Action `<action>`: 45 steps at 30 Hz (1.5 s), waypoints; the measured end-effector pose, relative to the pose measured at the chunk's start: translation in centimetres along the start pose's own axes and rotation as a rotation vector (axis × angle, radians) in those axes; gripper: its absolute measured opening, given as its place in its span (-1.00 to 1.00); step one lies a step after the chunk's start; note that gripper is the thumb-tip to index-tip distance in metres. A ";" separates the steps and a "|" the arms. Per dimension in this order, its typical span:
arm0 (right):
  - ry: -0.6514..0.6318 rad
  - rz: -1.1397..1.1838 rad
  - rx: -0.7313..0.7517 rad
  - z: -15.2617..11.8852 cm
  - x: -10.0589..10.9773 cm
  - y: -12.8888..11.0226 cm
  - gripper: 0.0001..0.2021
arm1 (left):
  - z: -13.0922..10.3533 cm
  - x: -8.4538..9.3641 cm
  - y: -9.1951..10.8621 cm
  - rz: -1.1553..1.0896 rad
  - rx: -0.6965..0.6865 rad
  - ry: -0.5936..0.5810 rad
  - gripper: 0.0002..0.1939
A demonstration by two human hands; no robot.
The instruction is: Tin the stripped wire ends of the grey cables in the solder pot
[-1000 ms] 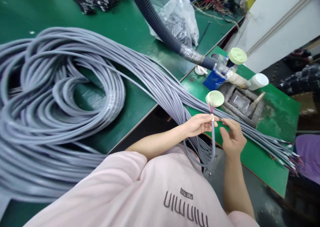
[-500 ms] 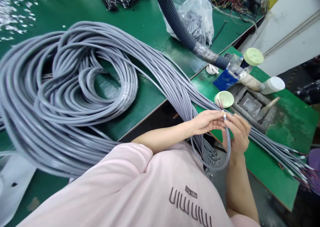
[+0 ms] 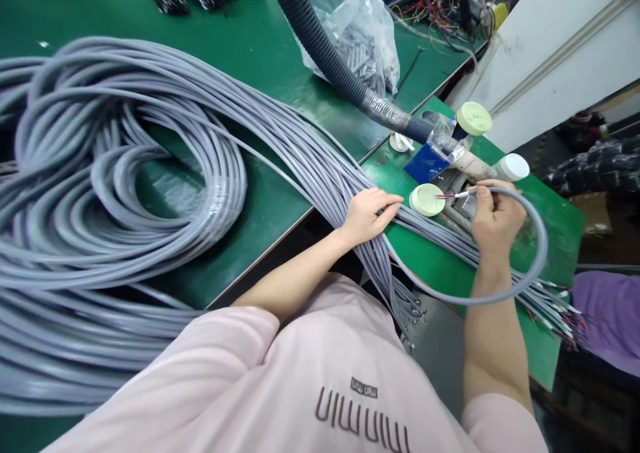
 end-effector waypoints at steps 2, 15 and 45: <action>-0.051 0.003 -0.008 0.6 -0.7 0.3 -0.78 | -0.3 -0.2 -0.2 0.036 -0.043 0.012 -0.78; -0.169 -0.043 -0.001 1.1 -3.3 0.3 -0.77 | -0.2 -0.1 0.3 0.093 -0.095 0.010 -0.81; -0.057 -0.427 -0.232 0.8 3.8 10.9 -0.74 | -0.4 0.0 0.1 0.108 -0.054 0.006 -0.81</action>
Point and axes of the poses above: each hand's wrist, its own z-axis towards the middle knuckle, its own x-axis out of the back of the hand, y = z × x, the point moved 3 cm from there along z, towards the middle knuckle
